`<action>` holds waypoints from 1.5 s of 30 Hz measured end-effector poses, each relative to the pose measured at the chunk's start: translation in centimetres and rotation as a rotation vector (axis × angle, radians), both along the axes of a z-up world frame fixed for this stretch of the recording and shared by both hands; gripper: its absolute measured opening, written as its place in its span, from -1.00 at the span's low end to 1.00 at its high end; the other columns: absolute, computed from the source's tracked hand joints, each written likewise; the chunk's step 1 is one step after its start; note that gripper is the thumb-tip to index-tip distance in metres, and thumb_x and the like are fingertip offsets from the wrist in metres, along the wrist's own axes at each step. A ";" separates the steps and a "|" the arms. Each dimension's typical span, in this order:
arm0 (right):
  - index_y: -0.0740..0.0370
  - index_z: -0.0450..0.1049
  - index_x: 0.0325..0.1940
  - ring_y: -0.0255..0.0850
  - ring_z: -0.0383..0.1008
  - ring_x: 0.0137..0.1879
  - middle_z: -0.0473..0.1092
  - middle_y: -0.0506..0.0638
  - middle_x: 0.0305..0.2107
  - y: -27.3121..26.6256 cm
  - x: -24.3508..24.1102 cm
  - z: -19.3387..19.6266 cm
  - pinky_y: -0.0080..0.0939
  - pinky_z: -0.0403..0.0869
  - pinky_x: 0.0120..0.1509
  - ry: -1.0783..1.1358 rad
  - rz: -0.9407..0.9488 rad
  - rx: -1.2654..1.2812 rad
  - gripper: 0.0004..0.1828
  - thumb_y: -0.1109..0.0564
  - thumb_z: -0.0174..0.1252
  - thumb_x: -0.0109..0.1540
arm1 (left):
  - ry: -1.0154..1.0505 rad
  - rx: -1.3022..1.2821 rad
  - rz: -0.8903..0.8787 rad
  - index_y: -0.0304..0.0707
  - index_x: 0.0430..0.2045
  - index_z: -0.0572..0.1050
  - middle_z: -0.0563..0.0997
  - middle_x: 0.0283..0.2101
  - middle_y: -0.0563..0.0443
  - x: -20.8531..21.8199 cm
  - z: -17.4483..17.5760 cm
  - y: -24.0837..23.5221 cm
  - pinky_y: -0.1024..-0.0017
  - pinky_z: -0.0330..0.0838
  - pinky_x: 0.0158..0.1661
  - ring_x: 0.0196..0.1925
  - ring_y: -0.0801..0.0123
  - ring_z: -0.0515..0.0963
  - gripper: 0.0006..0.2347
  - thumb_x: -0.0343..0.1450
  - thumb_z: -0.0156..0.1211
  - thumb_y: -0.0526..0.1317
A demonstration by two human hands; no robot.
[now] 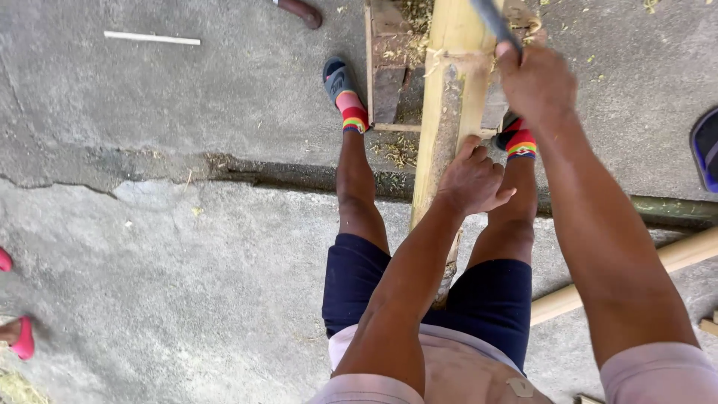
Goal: Shaving the outer layer of a bamboo pole using a knife.
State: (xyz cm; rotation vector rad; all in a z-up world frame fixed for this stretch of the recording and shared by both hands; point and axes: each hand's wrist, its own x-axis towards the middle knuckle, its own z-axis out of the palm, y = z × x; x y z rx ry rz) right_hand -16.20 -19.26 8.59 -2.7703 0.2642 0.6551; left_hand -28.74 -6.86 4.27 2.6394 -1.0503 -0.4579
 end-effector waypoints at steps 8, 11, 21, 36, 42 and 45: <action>0.22 0.58 -0.22 0.18 0.55 -0.15 0.52 0.22 -0.34 -1.2 -0.4 -1.4 0.23 0.46 -0.03 -0.009 -0.043 0.036 -0.31 -0.38 -0.19 0.48 | 0.009 -0.042 0.009 -0.16 -0.59 0.65 0.65 -0.50 0.00 -0.3 -0.3 0.0 0.11 -0.06 0.33 -0.13 0.27 0.55 -0.51 0.34 0.05 0.28; 0.22 0.57 -0.20 0.19 0.55 -0.17 0.51 0.26 -0.37 -0.1 -1.0 -0.4 0.23 0.46 -0.03 0.006 0.032 0.005 -0.33 -0.36 -0.17 0.49 | 0.018 -0.017 -0.028 -0.17 -0.58 0.65 0.64 -0.53 0.01 0.1 -0.3 -0.4 0.14 -0.04 0.30 -0.13 0.26 0.54 -0.52 0.35 0.04 0.27; 0.23 0.57 -0.20 0.23 0.55 -0.18 0.51 0.26 -0.38 0.7 -1.9 0.2 0.24 0.46 -0.05 -0.025 -0.067 0.031 -0.30 -0.40 -0.16 0.49 | -0.051 -0.035 -0.037 -0.17 -0.54 0.65 0.65 -0.49 0.04 0.4 -0.2 -0.4 0.17 -0.02 0.30 -0.13 0.28 0.54 -0.51 0.34 0.04 0.28; 0.31 0.48 0.00 0.17 0.54 -0.11 0.50 0.25 -0.20 1.0 -5.2 -2.6 0.22 0.43 -0.04 -0.303 -0.087 0.145 -0.56 -0.16 0.13 0.41 | 0.006 0.044 -0.059 -0.18 -0.54 0.65 0.65 -0.52 0.03 0.3 1.2 0.3 0.20 0.02 0.26 -0.18 0.29 0.54 -0.50 0.39 0.02 0.27; 0.31 0.36 0.17 0.16 0.52 0.01 0.46 0.28 -0.12 3.4 -5.5 -1.4 0.17 0.43 0.11 -0.070 -0.271 0.236 -0.31 -0.34 0.23 0.32 | 0.153 0.149 -0.123 -0.19 -0.25 0.65 0.71 -0.26 0.00 0.1 0.4 0.0 0.16 -0.04 0.41 0.05 0.27 0.56 -0.51 0.52 -0.10 0.22; 0.35 0.27 0.20 0.19 0.48 0.08 0.40 0.31 -0.03 4.8 -5.8 -2.3 0.15 0.40 0.17 -0.083 -0.324 0.260 -0.14 -0.39 0.35 0.20 | -0.027 -0.155 0.034 -0.20 0.14 0.45 0.60 0.07 -0.10 -0.4 -2.0 -0.5 -0.06 -0.15 0.34 0.25 0.17 0.42 -0.44 0.33 -0.05 0.15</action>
